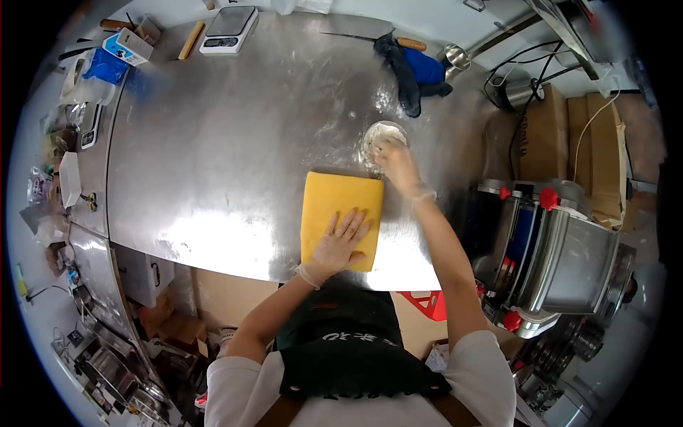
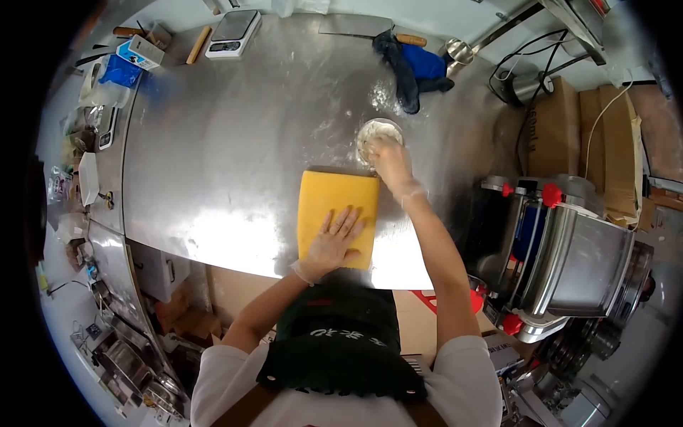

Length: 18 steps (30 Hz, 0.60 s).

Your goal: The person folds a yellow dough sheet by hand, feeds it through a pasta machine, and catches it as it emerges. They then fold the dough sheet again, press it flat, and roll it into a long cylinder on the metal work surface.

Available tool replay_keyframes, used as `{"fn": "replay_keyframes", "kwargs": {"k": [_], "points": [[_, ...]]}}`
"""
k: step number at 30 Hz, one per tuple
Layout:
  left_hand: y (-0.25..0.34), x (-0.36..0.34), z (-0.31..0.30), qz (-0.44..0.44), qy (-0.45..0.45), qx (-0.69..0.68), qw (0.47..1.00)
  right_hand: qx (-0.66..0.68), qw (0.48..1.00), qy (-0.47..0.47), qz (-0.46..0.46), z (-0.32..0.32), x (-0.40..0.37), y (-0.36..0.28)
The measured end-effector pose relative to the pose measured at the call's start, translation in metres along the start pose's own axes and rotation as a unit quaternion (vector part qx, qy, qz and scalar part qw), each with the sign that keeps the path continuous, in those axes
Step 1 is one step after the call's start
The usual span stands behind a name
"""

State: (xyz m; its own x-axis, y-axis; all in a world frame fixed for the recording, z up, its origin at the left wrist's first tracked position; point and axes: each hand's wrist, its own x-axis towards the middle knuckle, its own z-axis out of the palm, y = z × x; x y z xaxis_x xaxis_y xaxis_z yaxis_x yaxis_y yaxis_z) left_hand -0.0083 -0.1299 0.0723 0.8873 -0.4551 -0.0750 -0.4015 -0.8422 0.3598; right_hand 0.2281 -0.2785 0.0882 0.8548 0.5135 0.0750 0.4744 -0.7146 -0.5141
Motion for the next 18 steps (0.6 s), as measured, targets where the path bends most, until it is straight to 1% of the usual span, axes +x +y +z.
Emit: {"fn": "replay_keyframes", "kwargs": {"k": [1, 2, 4, 5, 6, 7, 8, 10, 11, 12, 13, 14, 16, 17, 18], "points": [[-0.002, 0.002, -0.001, 0.0, 0.0, 0.013, 1.0, -0.019, 0.998, -0.051, 0.023, 0.004, 0.011, 0.005], [-0.004, 0.004, -0.001, 0.001, 0.0, 0.026, 1.0, -0.023, 0.995, -0.077, 0.052, 0.007, 0.017, 0.006], [-0.006, 0.003, -0.001, 0.005, 0.012, -0.052, 0.999, -0.032, 0.984, -0.13, 0.116, 0.013, 0.02, 0.008], [-0.008, 0.001, 0.001, 0.007, 0.019, -0.092, 0.996, 0.01, 0.988, -0.091, 0.128, 0.012, 0.015, 0.006], [-0.012, -0.002, 0.002, -0.023, 0.094, -0.162, 0.982, 0.052, 0.988, -0.054, 0.138, 0.007, 0.005, 0.001], [-0.019, -0.008, 0.003, -0.054, 0.168, -0.229, 0.957, 0.093, 0.985, -0.019, 0.146, 0.004, -0.006, -0.006], [-0.024, -0.02, 0.004, -0.085, 0.236, -0.295, 0.922, 0.129, 0.985, -0.048, 0.102, 0.0, -0.025, -0.02], [-0.036, -0.038, -0.022, -0.227, 0.278, -0.296, 0.885, 0.206, 0.973, -0.101, 0.016, -0.007, -0.063, -0.05], [-0.044, -0.046, -0.023, -0.267, 0.311, -0.27, 0.871, 0.17, 0.982, -0.079, 0.007, 0.003, -0.071, -0.048], [-0.051, -0.051, -0.025, -0.306, 0.334, -0.292, 0.843, 0.134, 0.989, -0.057, -0.002, 0.018, -0.079, -0.043], [-0.054, -0.058, -0.024, -0.323, 0.343, -0.291, 0.833, 0.098, 0.995, -0.034, -0.01, 0.031, -0.086, -0.036], [-0.057, -0.062, -0.023, -0.339, 0.351, -0.289, 0.823, 0.029, 0.998, -0.028, -0.052, 0.041, -0.084, -0.045], [-0.053, -0.055, -0.024, -0.35, 0.371, -0.351, 0.785, -0.108, 0.986, -0.015, -0.129, 0.071, -0.079, -0.077], [-0.05, -0.055, -0.024, -0.356, 0.378, -0.382, 0.764, -0.104, 0.978, -0.065, -0.168, 0.078, -0.085, -0.092], [-0.048, -0.058, -0.028, -0.349, 0.366, -0.383, 0.773, -0.098, 0.967, -0.113, -0.206, 0.082, -0.096, -0.11]]}}
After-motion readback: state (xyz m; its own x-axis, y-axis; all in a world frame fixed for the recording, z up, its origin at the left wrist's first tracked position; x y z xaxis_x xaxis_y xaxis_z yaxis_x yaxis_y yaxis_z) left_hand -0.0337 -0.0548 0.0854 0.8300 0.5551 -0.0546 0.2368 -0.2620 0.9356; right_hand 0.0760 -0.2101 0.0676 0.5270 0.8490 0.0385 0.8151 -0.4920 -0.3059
